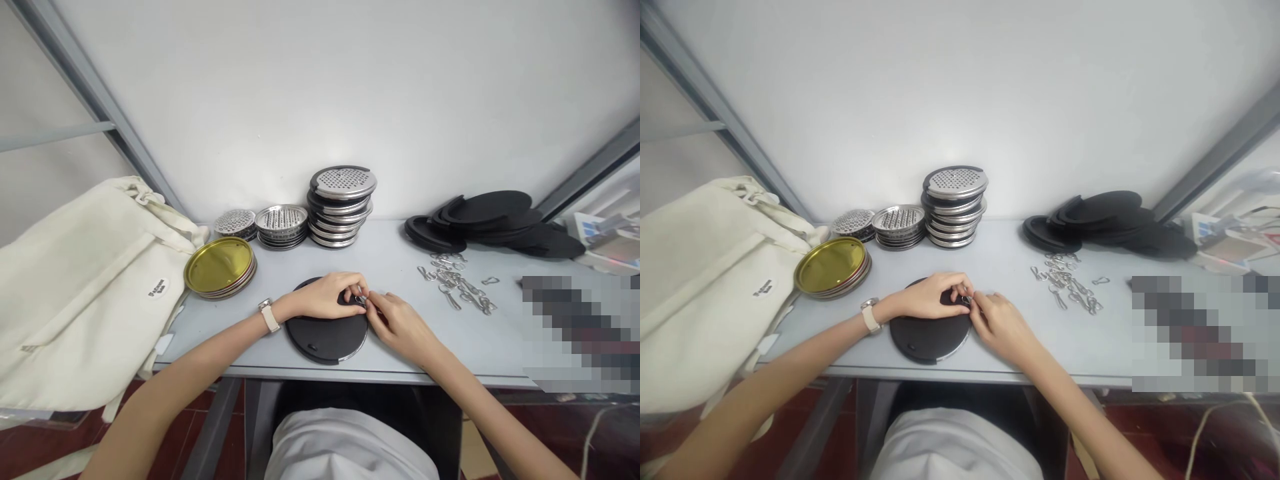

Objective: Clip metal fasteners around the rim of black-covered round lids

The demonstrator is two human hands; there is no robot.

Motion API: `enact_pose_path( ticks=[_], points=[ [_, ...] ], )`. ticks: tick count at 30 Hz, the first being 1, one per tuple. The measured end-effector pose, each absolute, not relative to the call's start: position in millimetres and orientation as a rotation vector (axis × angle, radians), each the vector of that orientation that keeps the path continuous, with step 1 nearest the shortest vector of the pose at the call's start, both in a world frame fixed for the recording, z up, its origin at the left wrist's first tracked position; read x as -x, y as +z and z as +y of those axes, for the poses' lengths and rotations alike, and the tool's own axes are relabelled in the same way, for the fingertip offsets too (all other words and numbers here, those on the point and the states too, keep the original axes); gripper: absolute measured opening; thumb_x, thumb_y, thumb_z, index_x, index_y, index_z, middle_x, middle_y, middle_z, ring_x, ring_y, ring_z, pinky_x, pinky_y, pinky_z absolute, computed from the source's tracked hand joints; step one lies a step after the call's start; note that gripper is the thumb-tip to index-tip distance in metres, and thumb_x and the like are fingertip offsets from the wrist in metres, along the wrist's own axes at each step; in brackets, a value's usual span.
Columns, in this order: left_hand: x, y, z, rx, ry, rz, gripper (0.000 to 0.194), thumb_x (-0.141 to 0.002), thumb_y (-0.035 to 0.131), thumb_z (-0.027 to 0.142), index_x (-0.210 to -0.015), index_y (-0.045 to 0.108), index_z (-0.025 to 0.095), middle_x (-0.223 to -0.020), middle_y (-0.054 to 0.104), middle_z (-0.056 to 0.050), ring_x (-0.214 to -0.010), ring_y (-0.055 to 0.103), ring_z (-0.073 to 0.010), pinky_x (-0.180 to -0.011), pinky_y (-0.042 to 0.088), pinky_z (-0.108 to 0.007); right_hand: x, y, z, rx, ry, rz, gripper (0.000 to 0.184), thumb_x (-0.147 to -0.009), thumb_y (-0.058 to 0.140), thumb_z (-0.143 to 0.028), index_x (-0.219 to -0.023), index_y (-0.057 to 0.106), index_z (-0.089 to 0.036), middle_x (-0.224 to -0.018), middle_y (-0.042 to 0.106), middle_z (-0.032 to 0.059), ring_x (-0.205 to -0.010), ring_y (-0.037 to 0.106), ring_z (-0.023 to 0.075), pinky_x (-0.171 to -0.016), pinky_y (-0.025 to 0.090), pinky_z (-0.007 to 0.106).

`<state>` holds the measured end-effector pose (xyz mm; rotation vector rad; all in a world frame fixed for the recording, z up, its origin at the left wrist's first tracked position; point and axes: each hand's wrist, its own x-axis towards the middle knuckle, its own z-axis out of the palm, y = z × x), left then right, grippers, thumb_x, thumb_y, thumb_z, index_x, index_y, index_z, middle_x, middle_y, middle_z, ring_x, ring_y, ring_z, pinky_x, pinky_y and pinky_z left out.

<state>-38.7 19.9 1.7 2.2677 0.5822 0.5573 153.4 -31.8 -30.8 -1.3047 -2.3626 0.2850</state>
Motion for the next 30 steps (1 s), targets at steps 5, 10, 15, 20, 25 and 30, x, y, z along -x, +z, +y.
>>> enact_pose_path(
  ticks=[5, 10, 15, 20, 25, 30],
  points=[
    [38.8, 1.1, 20.0, -2.265, 0.569, 0.572, 0.023, -0.079, 0.063, 0.022, -0.099, 0.053, 0.016, -0.086, 0.057, -0.002, -0.072, 0.053, -0.0108, -0.068, 0.046, -0.023, -153.7, -31.7, -32.5, 1.308, 0.268, -2.350, 0.023, -0.097, 0.031, -0.024, -0.078, 0.045, -0.021, -0.063, 0.054, 0.0011, -0.059, 0.051, 0.0184, -0.061, 0.036, 0.029],
    [38.6, 1.6, 19.8, -2.264, 0.561, 0.577, 0.022, -0.080, 0.062, 0.023, -0.100, 0.053, 0.016, -0.085, 0.057, -0.002, -0.073, 0.054, -0.0110, -0.070, 0.046, -0.024, -153.9, -32.8, -33.0, 1.319, 0.266, -2.324, 0.024, -0.097, 0.031, -0.025, -0.075, 0.041, -0.022, -0.060, 0.052, 0.0000, -0.057, 0.048, 0.0178, -0.059, 0.035, 0.029],
    [38.5, 0.8, 20.4, -2.254, 0.547, 0.586, 0.026, -0.080, 0.064, 0.025, -0.102, 0.053, 0.016, -0.086, 0.057, -0.002, -0.074, 0.054, -0.0112, -0.070, 0.046, -0.024, -153.8, -33.9, -32.1, 1.323, 0.248, -2.294, 0.026, -0.097, 0.032, -0.025, -0.072, 0.038, -0.023, -0.058, 0.049, -0.0009, -0.056, 0.047, 0.0175, -0.058, 0.034, 0.029],
    [38.5, 2.1, 19.7, -2.257, 0.547, 0.583, 0.023, -0.080, 0.063, 0.022, -0.100, 0.054, 0.016, -0.087, 0.057, -0.002, -0.074, 0.053, -0.0112, -0.070, 0.046, -0.024, -153.5, -32.0, -31.6, 1.313, 0.273, -2.336, 0.024, -0.097, 0.031, -0.024, -0.076, 0.042, -0.022, -0.061, 0.052, 0.0002, -0.057, 0.049, 0.0176, -0.059, 0.035, 0.028],
    [38.9, 2.3, 19.4, -2.267, 0.573, 0.559, 0.021, -0.080, 0.063, 0.022, -0.098, 0.055, 0.016, -0.088, 0.057, -0.002, -0.073, 0.052, -0.0109, -0.071, 0.045, -0.024, -154.9, -31.0, -31.4, 1.311, 0.272, -2.359, 0.023, -0.097, 0.031, -0.024, -0.079, 0.045, -0.021, -0.063, 0.055, 0.0015, -0.059, 0.051, 0.0180, -0.059, 0.036, 0.028],
    [38.7, 1.3, 19.9, -2.273, 0.583, 0.560, 0.020, -0.079, 0.062, 0.022, -0.097, 0.055, 0.016, -0.088, 0.057, -0.002, -0.073, 0.052, -0.0110, -0.071, 0.045, -0.025, -155.6, -30.4, -32.1, 1.295, 0.269, -2.366, 0.023, -0.097, 0.031, -0.023, -0.080, 0.048, -0.020, -0.065, 0.057, 0.0022, -0.060, 0.052, 0.0180, -0.060, 0.037, 0.029]
  ],
)
